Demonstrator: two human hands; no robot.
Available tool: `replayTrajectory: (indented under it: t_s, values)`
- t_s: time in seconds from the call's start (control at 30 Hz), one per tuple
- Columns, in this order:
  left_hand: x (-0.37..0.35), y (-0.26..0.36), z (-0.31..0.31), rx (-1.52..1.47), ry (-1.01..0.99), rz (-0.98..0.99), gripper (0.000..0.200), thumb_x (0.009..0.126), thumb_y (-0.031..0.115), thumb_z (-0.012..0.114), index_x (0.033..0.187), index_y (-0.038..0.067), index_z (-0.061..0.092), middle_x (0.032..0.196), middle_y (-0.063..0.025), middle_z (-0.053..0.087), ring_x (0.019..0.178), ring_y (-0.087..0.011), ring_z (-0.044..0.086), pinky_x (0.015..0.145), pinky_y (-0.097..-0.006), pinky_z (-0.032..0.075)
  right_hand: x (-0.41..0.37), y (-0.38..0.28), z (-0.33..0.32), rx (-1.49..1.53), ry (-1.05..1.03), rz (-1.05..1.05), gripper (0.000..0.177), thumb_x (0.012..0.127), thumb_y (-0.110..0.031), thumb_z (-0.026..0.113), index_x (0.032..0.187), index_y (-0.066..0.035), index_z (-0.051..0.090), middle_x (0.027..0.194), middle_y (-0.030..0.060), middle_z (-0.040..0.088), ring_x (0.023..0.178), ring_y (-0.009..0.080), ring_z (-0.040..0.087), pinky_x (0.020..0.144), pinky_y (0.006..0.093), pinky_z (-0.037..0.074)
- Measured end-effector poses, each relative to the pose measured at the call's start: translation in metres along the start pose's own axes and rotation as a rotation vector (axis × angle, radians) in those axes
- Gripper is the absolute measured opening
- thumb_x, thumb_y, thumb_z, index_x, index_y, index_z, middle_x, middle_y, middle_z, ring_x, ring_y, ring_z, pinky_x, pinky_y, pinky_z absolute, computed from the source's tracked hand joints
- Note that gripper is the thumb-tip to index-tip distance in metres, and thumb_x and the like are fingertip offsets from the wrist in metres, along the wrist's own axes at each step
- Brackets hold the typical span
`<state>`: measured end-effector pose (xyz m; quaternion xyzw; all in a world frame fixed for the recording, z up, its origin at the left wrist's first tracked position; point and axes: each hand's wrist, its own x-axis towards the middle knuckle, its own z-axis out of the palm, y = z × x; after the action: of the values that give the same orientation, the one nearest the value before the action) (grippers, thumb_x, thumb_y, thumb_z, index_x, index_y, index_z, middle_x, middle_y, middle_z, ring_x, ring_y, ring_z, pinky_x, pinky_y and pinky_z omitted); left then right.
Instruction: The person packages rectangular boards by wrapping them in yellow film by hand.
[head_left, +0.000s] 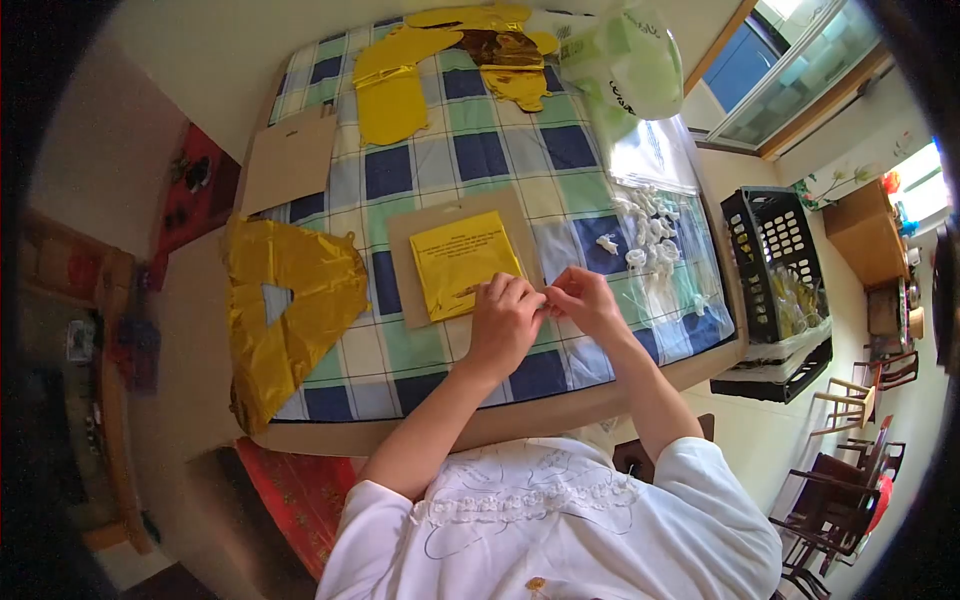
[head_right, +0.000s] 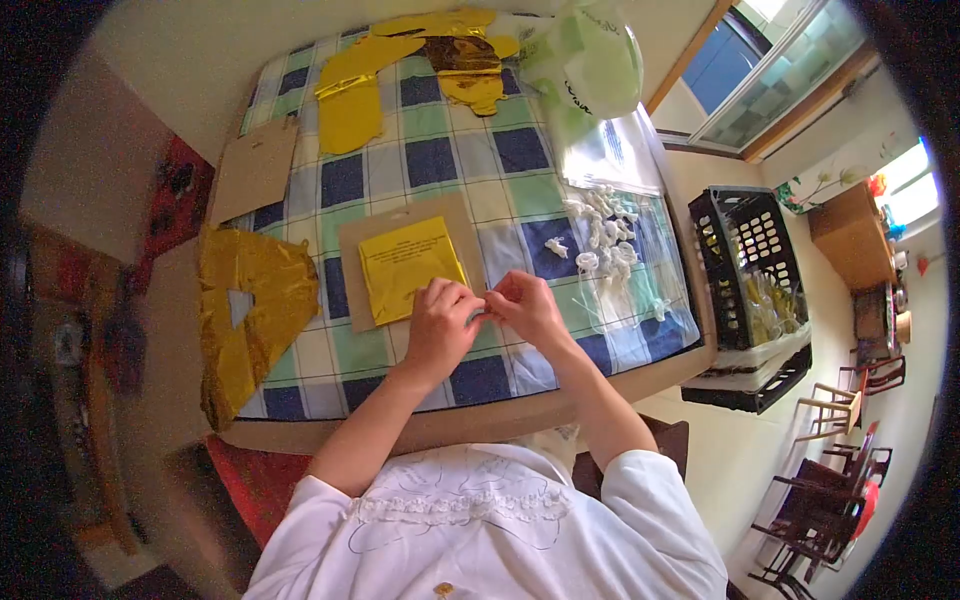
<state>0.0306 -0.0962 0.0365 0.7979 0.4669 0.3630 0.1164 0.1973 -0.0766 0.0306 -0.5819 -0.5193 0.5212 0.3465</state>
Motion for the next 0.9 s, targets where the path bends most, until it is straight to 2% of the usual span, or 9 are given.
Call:
replayTrajectory:
  t_s: [0.13,0.37,0.47,0.57,0.67,0.9]
  values:
    - [0.005,0.003,0.000,0.022,-0.025,0.041,0.018,0.066,0.012,0.076,0.080,0.010,0.065,0.083,-0.0007,0.057,0.090,-0.0213,0.054,0.079,-0.0379,0.040,-0.001,0.003,0.005,0.141,0.045,0.000,0.016,0.085,-0.009,0.067,0.076,0.001,0.059,0.066,0.0046,0.064,0.059,0.0084,0.059,0.050,0.0231,0.047]
    - [0.004,0.008,0.009,0.150,-0.061,0.117,0.014,0.069,0.011,0.073,0.077,0.008,0.062,0.083,-0.0029,0.057,0.088,-0.0221,0.054,0.079,-0.0381,0.040,0.000,0.000,0.003,-0.015,0.053,0.034,0.014,0.085,-0.008,0.067,0.077,0.001,0.059,0.067,0.0045,0.063,0.057,0.0069,0.057,0.047,0.0217,0.043]
    - [0.003,0.010,0.007,0.115,-0.011,0.098,0.004,0.078,0.011,0.060,0.077,0.008,0.061,0.081,-0.0050,0.055,0.087,-0.0217,0.053,0.078,-0.0368,0.040,0.000,0.001,0.003,0.000,0.073,0.003,0.015,0.084,-0.009,0.068,0.076,0.001,0.060,0.065,0.0038,0.063,0.056,0.0065,0.056,0.045,0.0221,0.043]
    - [0.001,0.009,0.008,0.105,-0.011,0.082,0.004,0.079,0.011,0.059,0.078,0.007,0.061,0.082,-0.0051,0.056,0.087,-0.0219,0.053,0.079,-0.0365,0.040,-0.004,-0.001,0.003,0.029,0.071,0.005,0.015,0.084,-0.009,0.068,0.077,0.001,0.061,0.065,0.0041,0.063,0.055,0.0063,0.055,0.045,0.0222,0.042]
    - [0.002,0.008,0.010,0.088,-0.019,0.098,0.009,0.074,0.010,0.068,0.077,0.008,0.060,0.082,-0.0051,0.056,0.085,-0.0233,0.054,0.078,-0.0379,0.040,-0.004,0.000,0.004,0.005,0.068,0.013,0.015,0.084,-0.010,0.068,0.077,0.001,0.061,0.065,0.0042,0.063,0.055,0.0060,0.055,0.045,0.0221,0.042]
    - [-0.004,0.002,0.008,0.044,-0.007,0.060,0.009,0.074,0.009,0.069,0.076,0.008,0.060,0.080,-0.0049,0.056,0.083,-0.0237,0.054,0.077,-0.0383,0.040,-0.003,-0.003,0.000,0.098,0.060,0.106,0.014,0.087,-0.012,0.066,0.082,-0.001,0.060,0.068,0.0050,0.066,0.051,0.0052,0.054,0.043,0.0212,0.042]
